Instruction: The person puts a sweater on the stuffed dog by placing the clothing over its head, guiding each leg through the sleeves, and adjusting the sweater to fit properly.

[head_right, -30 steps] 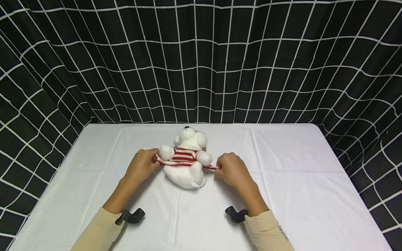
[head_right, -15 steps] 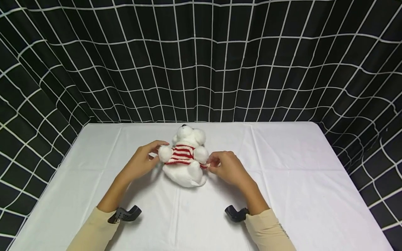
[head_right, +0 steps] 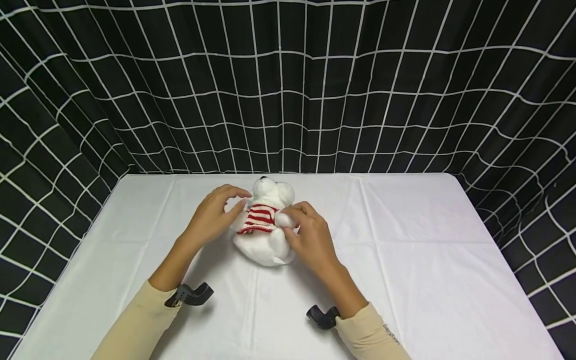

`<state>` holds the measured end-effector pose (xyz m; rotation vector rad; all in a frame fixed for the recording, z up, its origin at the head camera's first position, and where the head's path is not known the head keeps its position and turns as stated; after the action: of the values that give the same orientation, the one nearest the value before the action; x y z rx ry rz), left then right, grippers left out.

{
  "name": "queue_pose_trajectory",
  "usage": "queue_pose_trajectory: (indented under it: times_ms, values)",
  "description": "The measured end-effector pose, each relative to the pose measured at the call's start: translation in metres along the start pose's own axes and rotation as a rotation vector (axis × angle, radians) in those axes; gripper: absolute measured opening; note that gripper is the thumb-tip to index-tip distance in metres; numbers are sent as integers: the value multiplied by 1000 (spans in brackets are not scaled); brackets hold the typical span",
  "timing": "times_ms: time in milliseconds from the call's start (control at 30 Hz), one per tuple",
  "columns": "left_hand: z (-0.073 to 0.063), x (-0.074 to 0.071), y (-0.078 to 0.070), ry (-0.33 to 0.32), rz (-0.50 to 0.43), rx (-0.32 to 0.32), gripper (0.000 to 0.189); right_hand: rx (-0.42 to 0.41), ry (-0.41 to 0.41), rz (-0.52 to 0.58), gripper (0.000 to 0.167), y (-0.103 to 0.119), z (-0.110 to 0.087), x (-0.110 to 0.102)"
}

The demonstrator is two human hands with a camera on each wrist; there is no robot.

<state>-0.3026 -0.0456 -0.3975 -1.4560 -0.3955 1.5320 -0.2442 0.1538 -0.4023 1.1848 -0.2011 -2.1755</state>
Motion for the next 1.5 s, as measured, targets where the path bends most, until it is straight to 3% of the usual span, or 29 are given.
queue_pose_trajectory:
  times_ms: [167,333,467,600,700,767,867,967,1100,1233,1333,1433,1500]
  values:
    - [18,22,-22,77,27,75,23,-11,29,-70,26,0,0,-2]
    - [31,39,-19,123,104,45,26,-20,66,-78,26,-2,0,2]
    - [35,40,-17,73,199,56,17,-40,73,-20,23,0,0,2]
    - [37,29,-16,-52,318,60,13,-75,80,3,22,5,2,-1]
    - [39,24,-11,-71,340,34,13,-81,104,11,23,6,4,-4]
    - [40,25,-4,-30,269,14,14,-60,137,22,24,3,5,-4]
    - [40,27,8,57,0,-20,18,-4,198,36,24,-7,5,-2]
    - [36,25,25,89,-309,-67,24,55,256,59,24,-18,4,-1]
    - [24,22,55,96,-514,-145,25,134,322,101,21,-32,3,1]
    - [10,34,78,197,-626,-214,28,217,383,78,19,-47,1,-1]
    - [5,48,82,271,-691,-218,35,233,409,11,19,-53,1,-6]
    - [5,57,77,248,-710,-212,35,222,382,-32,24,-51,2,-12]
    - [7,61,75,202,-710,-196,33,202,301,-46,29,-43,4,-15]
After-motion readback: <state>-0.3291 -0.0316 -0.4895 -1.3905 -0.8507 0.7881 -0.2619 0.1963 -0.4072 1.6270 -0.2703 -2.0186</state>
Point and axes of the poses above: each hand's wrist, its own z-axis towards the middle knuckle, its own x-axis out of the palm, y = z × x, the point moved 8 cm from there along z, towards the middle knuckle, and after that the axes turned 14 degrees about -z, right-handed, at the moved point
